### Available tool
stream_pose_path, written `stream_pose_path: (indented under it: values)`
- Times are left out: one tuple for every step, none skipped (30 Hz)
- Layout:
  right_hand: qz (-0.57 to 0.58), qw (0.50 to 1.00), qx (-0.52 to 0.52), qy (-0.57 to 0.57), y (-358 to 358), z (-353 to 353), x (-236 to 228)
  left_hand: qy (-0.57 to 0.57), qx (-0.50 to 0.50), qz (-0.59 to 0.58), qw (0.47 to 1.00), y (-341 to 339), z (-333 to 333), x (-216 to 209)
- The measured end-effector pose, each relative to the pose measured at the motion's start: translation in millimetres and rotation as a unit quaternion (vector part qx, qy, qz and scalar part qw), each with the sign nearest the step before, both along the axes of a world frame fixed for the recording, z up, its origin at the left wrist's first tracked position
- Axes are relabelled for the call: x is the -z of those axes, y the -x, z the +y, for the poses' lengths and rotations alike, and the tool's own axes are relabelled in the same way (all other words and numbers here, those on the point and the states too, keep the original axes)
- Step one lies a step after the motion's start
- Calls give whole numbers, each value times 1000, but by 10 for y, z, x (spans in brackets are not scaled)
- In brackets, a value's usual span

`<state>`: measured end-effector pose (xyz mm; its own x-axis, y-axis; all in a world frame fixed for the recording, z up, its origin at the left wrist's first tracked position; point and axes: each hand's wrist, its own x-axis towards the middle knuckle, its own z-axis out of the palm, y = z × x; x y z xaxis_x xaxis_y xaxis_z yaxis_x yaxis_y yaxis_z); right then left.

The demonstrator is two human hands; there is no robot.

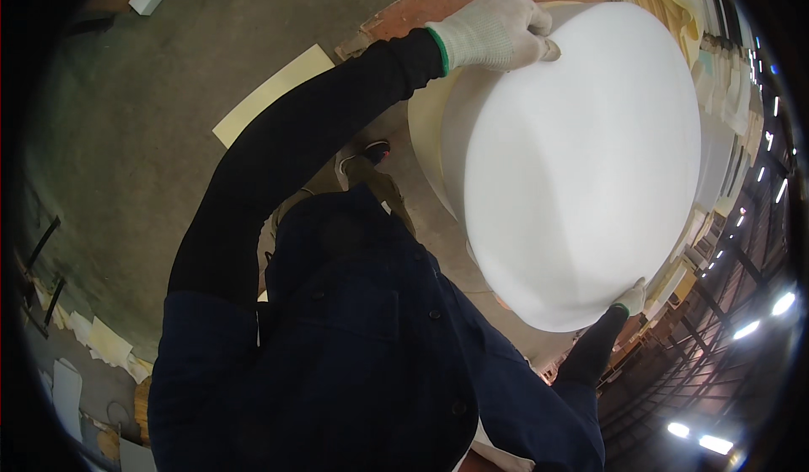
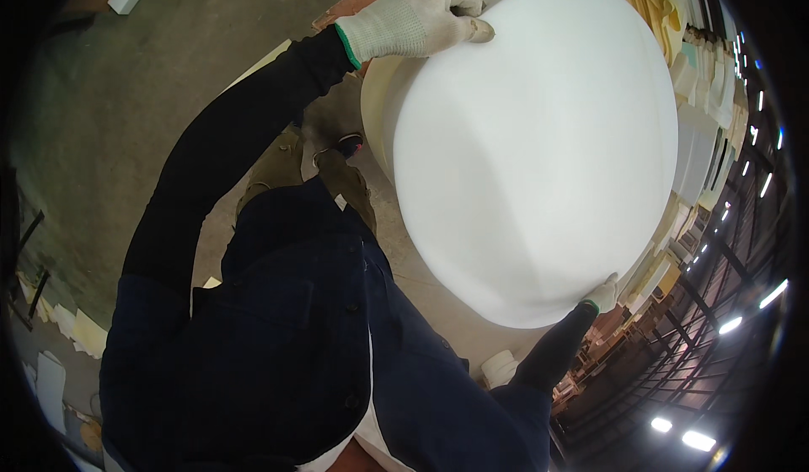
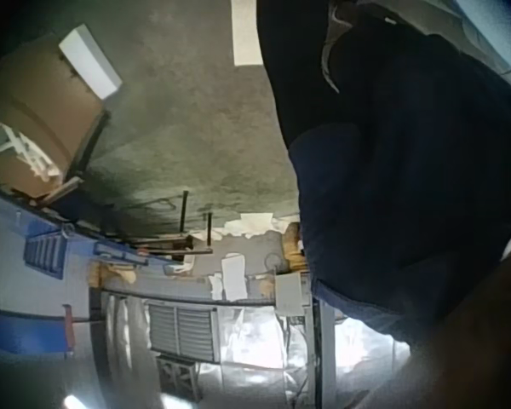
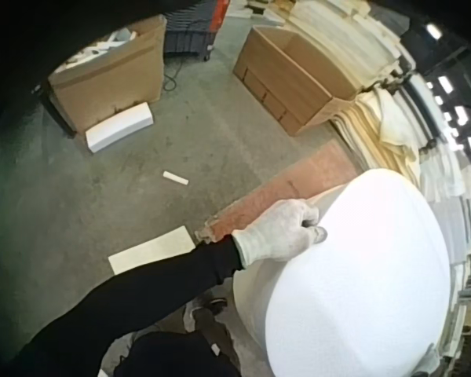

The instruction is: The person uses a spray gun to apply a dark coating to the interior surface of a large, oval-shaped basin. After spraying, the person places a white circular foam insert into the basin and presses it down to fit.

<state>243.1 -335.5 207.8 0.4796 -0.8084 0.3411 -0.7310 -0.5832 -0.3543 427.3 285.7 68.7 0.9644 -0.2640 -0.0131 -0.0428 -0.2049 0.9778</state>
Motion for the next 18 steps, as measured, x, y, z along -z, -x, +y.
stream_pose_path:
  values:
    - [12,1000,0,21,-19,21,3,-2,-2,-2,1000,0,0,0]
    - [24,999,0,41,-33,42,6,-3,-3,-4,1000,-1,-3,2]
    - [29,998,2,47,-32,67,19,-4,-11,-11,1000,2,-17,16]
    - [30,998,3,54,-32,131,19,-3,-20,-21,1000,4,-37,47]
    - [32,998,4,62,-40,172,19,-1,-29,-32,999,5,-58,76]
    - [49,997,5,68,-41,140,28,1,-29,-28,999,20,-69,112]
    - [59,995,9,75,-47,118,22,5,-27,-30,999,13,-57,89]
    - [70,994,12,82,-41,97,11,9,-26,-33,999,-2,-35,66]
    - [65,995,8,74,-9,81,5,5,-3,7,1000,1,-12,43]
    - [55,996,4,65,23,54,34,22,-9,-5,1000,14,-11,30]
    - [45,997,-4,56,8,50,72,38,-18,-19,999,29,-20,68]
    - [33,998,-8,61,-5,44,83,55,-27,-32,998,35,-35,100]
    - [22,998,-11,65,3,29,107,59,-29,-31,997,42,-42,108]
    - [12,997,-14,69,10,26,116,64,-31,-28,997,65,-44,103]
    - [5,997,-7,73,-14,16,116,69,-33,-25,997,62,-49,89]
    - [11,997,-9,74,16,-18,113,75,-32,-14,997,63,-64,76]
    - [8,999,-3,32,-21,1,93,79,-34,2,996,69,-46,48]
    - [5,1000,2,-11,-77,19,78,83,-37,19,996,56,-24,27]
